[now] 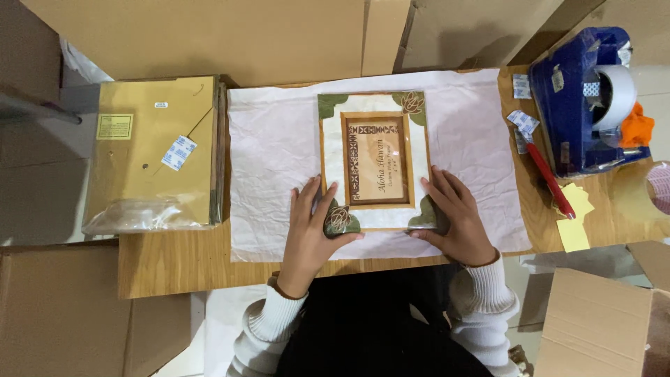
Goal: Wrapping a small box in white tissue paper
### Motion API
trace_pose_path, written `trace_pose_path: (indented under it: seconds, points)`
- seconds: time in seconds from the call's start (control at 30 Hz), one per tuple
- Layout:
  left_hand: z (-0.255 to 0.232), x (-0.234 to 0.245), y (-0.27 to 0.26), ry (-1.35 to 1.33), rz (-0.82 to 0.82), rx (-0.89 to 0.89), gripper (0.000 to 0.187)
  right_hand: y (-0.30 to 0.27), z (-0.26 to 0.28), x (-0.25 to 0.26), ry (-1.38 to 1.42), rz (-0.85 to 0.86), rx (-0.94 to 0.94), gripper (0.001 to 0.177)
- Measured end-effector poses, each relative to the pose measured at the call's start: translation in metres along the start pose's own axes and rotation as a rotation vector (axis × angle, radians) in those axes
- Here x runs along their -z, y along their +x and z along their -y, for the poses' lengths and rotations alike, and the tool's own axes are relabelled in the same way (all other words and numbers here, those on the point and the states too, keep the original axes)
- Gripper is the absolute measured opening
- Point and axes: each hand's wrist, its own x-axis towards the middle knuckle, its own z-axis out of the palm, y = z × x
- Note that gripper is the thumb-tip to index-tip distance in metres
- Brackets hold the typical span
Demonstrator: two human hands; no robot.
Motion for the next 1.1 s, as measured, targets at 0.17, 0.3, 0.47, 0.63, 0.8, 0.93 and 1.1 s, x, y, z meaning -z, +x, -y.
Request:
trace_pose_path:
  seconds: [0.17, 0.3, 0.47, 0.63, 0.8, 0.93, 1.1]
  points:
    - [0.003, -0.001, -0.002, -0.012, -0.028, -0.016, 0.108, 0.001, 0.001, 0.002, 0.027, 0.048, -0.082, 0.103]
    - [0.005, -0.002, -0.003, -0.021, -0.030, -0.025, 0.109, 0.000, -0.001, 0.002, 0.067, 0.057, -0.099, 0.103]
    - [0.000, 0.002, -0.001, -0.014, -0.031, -0.017, 0.109, 0.001, 0.005, 0.005, 0.090, 0.029, -0.084, 0.099]
    - [-0.002, 0.005, 0.000, -0.040, -0.014, -0.010, 0.106, 0.000, 0.001, 0.003, 0.095, 0.020, -0.067, 0.099]
    - [-0.013, 0.014, 0.003, -0.045, 0.003, 0.012, 0.107, -0.002, 0.008, 0.002, 0.027, 0.007, -0.029, 0.098]
    - [-0.014, 0.024, -0.007, -0.066, 0.050, -0.091, 0.096, -0.021, 0.016, 0.001, -0.039, -0.135, 0.063, 0.086]
    - [-0.016, 0.048, -0.030, -0.015, 0.135, -0.328, 0.052, -0.051, 0.022, 0.005, -0.010, -0.165, 0.051, 0.067]
